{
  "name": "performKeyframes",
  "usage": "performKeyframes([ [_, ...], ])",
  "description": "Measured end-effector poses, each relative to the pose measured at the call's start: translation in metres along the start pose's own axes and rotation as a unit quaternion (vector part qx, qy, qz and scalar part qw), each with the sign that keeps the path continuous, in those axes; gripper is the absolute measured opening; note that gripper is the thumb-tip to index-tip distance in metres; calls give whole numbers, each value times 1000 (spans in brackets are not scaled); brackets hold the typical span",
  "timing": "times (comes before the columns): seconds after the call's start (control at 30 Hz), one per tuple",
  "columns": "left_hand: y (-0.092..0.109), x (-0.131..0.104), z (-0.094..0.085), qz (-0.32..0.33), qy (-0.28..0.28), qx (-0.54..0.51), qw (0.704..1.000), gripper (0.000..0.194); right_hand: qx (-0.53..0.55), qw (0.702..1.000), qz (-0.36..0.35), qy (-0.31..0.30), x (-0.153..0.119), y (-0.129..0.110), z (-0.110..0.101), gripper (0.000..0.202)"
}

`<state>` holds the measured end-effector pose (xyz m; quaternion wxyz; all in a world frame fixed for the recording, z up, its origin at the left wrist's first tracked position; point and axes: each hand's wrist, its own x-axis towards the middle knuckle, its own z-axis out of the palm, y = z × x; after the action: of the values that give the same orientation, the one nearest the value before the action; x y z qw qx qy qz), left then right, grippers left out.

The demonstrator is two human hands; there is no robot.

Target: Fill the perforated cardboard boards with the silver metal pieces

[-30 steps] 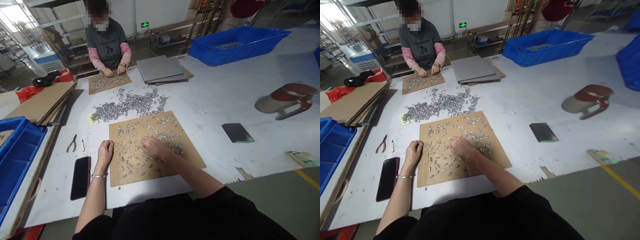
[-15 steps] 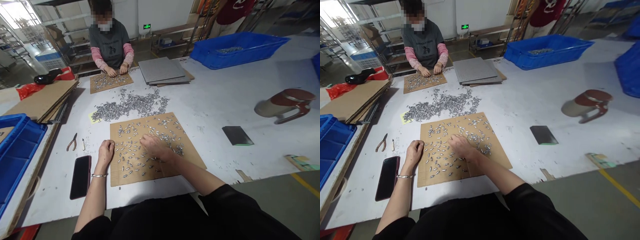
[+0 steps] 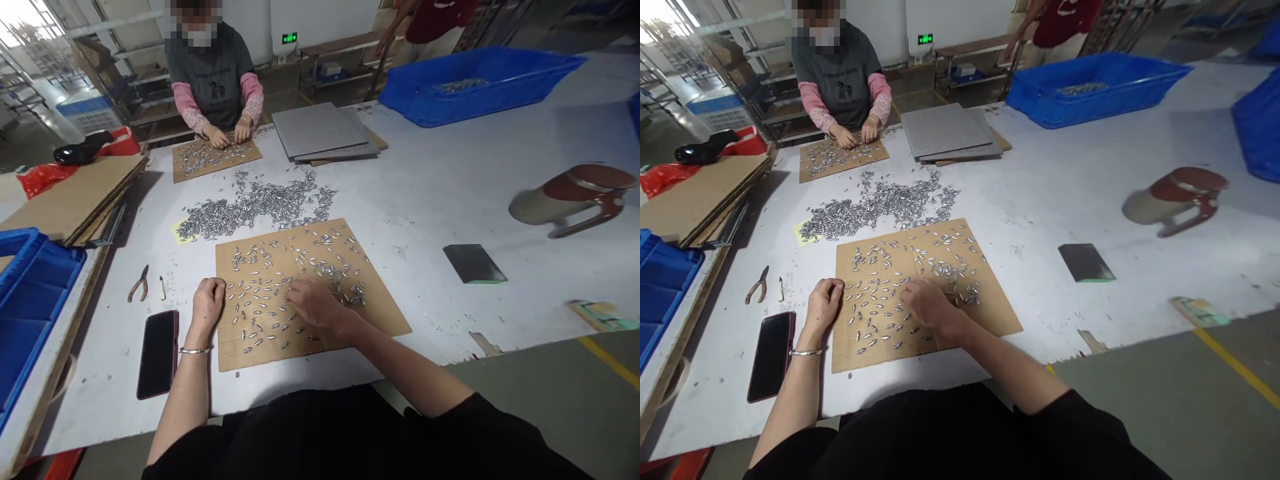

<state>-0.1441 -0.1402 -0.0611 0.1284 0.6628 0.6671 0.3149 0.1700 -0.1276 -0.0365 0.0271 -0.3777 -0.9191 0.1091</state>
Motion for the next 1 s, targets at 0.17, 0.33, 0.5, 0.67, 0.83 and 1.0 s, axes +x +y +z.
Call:
performKeyframes([
  [0.17, 1, -1, 0, -6, -1, 0, 1000, 18, -6, 1000, 10, -2, 11, -9, 9, 19],
  [0.33, 3, 0, -1, -9, -1, 1, 1000, 19, 3, 1000, 2, -15, 26, -16, 6, 23],
  [0.5, 3, 1, -2, -4, -4, 0, 1000, 19, 56, 996, 63, 34, 4, 8, -9, 29],
  [0.67, 1, 4, -3, -4, -8, 6, 1000, 21, 57, 982, 175, 48, -40, 33, -16, 27],
  [0.83, 1, 5, -4, -9, -6, 10, 1000, 21, 76, 984, 149, 66, -44, 20, -6, 22],
  [1.0, 4, 5, -5, -9, -3, 14, 1000, 21, 26, 993, 101, 54, -19, 4, 3, 14],
])
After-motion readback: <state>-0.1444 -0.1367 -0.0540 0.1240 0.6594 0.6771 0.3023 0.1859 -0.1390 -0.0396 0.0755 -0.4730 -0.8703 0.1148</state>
